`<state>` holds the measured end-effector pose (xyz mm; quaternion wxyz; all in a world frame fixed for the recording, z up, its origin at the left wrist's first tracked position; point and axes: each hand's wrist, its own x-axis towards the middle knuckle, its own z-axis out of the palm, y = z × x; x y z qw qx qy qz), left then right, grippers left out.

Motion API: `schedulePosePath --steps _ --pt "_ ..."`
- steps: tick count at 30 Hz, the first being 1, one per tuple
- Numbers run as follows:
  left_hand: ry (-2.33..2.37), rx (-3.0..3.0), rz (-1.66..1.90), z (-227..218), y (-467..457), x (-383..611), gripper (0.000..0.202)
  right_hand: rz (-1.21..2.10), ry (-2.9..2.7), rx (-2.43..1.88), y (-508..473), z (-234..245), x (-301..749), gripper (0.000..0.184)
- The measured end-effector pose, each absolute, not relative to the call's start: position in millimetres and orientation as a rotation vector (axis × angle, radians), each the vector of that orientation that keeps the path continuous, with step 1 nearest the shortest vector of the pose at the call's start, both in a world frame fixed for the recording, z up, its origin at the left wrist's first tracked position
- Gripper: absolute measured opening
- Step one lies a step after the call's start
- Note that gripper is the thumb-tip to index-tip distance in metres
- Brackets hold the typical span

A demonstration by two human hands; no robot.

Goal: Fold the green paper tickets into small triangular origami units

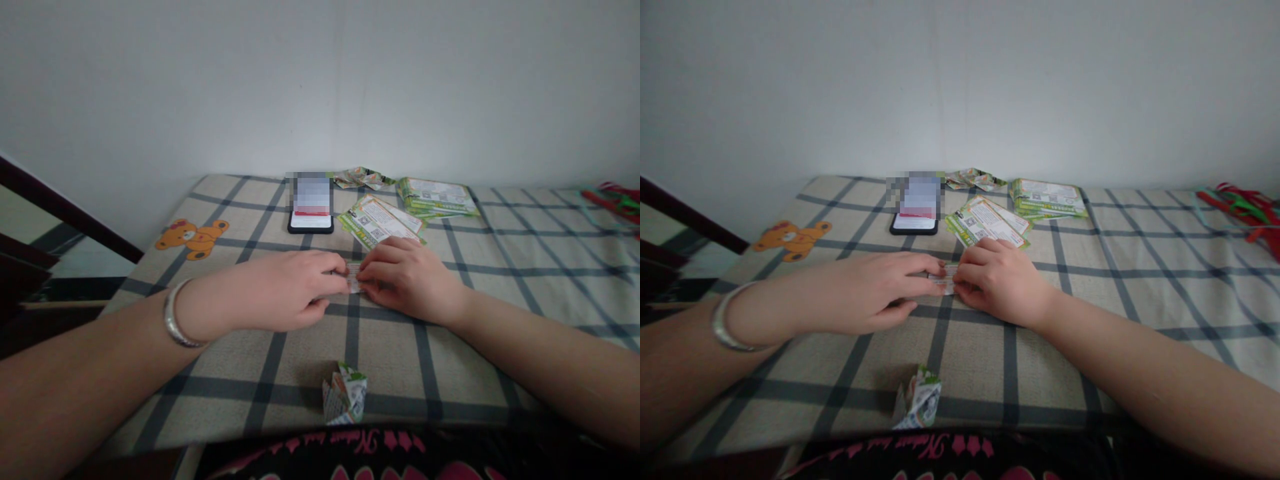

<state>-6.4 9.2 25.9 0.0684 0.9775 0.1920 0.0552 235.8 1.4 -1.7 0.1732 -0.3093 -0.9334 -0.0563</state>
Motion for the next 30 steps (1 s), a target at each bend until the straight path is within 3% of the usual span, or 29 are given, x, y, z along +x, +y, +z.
schedulePosePath --steps 6,13,24,30 --pt "0.607 2.965 0.112 26.8 7.6 -4.0 0.022 -0.202 -2.738 -0.587 -1.8 -2.3 235.9 0.021" --pt "0.592 2.879 0.059 33.4 8.6 -8.3 0.041 -0.198 -2.831 -0.603 -3.5 1.9 238.1 0.023" --pt "0.600 2.927 0.102 28.5 8.4 -7.6 0.038 -0.242 -2.850 -0.575 -3.9 2.5 237.3 0.023" --pt "0.581 2.941 0.065 29.2 9.9 -9.0 0.046 -0.336 -2.893 -0.550 -5.0 6.5 238.7 0.026"
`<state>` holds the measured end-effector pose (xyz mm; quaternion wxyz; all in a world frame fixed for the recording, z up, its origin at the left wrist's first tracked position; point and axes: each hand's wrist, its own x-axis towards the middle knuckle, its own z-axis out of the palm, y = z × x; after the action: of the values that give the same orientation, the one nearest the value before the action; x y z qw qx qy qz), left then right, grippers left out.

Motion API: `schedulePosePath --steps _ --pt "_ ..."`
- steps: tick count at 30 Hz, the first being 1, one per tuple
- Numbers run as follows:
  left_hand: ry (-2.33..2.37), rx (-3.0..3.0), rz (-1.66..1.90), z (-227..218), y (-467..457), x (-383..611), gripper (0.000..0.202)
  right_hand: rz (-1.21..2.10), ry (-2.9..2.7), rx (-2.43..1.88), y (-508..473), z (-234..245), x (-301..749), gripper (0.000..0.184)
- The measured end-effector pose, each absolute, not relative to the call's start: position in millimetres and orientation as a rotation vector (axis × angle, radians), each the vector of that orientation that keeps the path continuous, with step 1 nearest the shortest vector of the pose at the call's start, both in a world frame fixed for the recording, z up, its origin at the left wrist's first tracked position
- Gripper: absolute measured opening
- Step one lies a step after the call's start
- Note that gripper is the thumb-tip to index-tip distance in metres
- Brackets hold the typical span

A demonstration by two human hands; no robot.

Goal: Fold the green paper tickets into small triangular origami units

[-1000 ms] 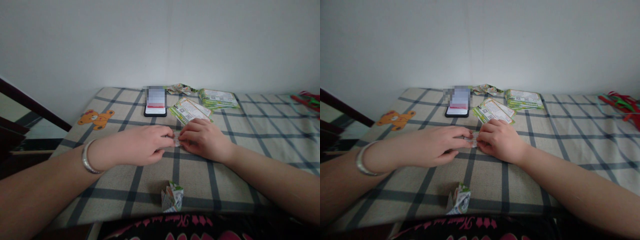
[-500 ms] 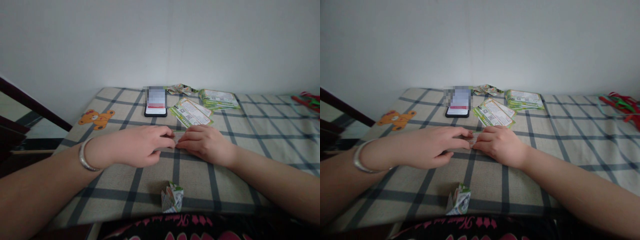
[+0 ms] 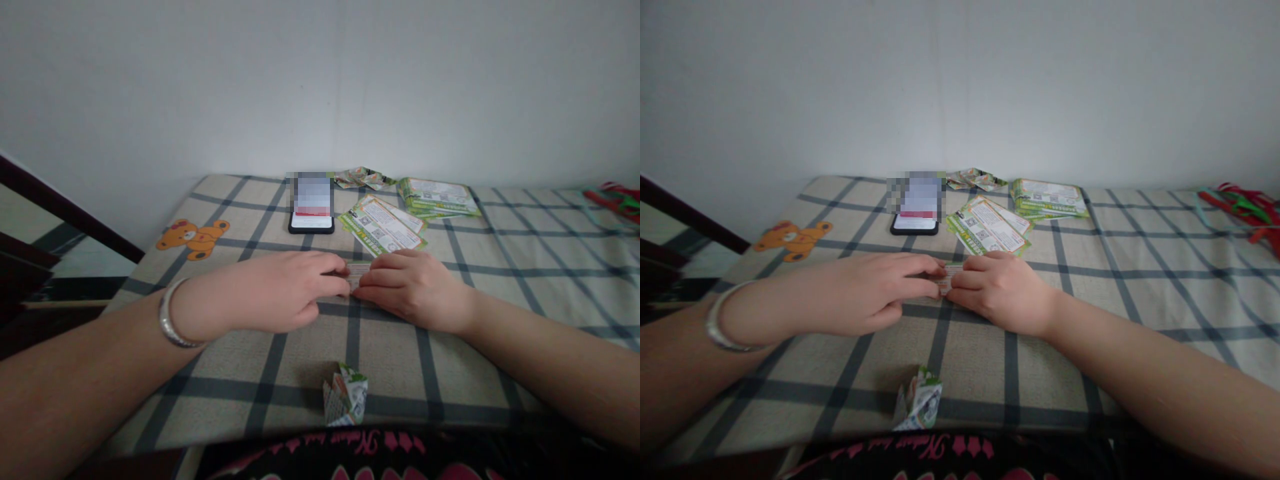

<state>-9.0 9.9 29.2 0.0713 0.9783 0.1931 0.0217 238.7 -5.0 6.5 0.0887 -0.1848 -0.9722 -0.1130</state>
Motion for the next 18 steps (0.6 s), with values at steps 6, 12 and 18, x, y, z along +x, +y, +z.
schedulePosePath --steps 6,12,18 --pt "0.573 2.954 0.093 26 11 -10 0.051 -0.416 -2.890 -0.544 -6 8 243 0.023" --pt "0.541 2.979 0.145 26 11 -10 0.045 -0.371 -2.899 -0.544 -5 12 247 0.025" --pt "0.528 3.071 0.096 28 12 -11 0.046 -0.251 -2.937 -0.586 -5 19 254 0.025"
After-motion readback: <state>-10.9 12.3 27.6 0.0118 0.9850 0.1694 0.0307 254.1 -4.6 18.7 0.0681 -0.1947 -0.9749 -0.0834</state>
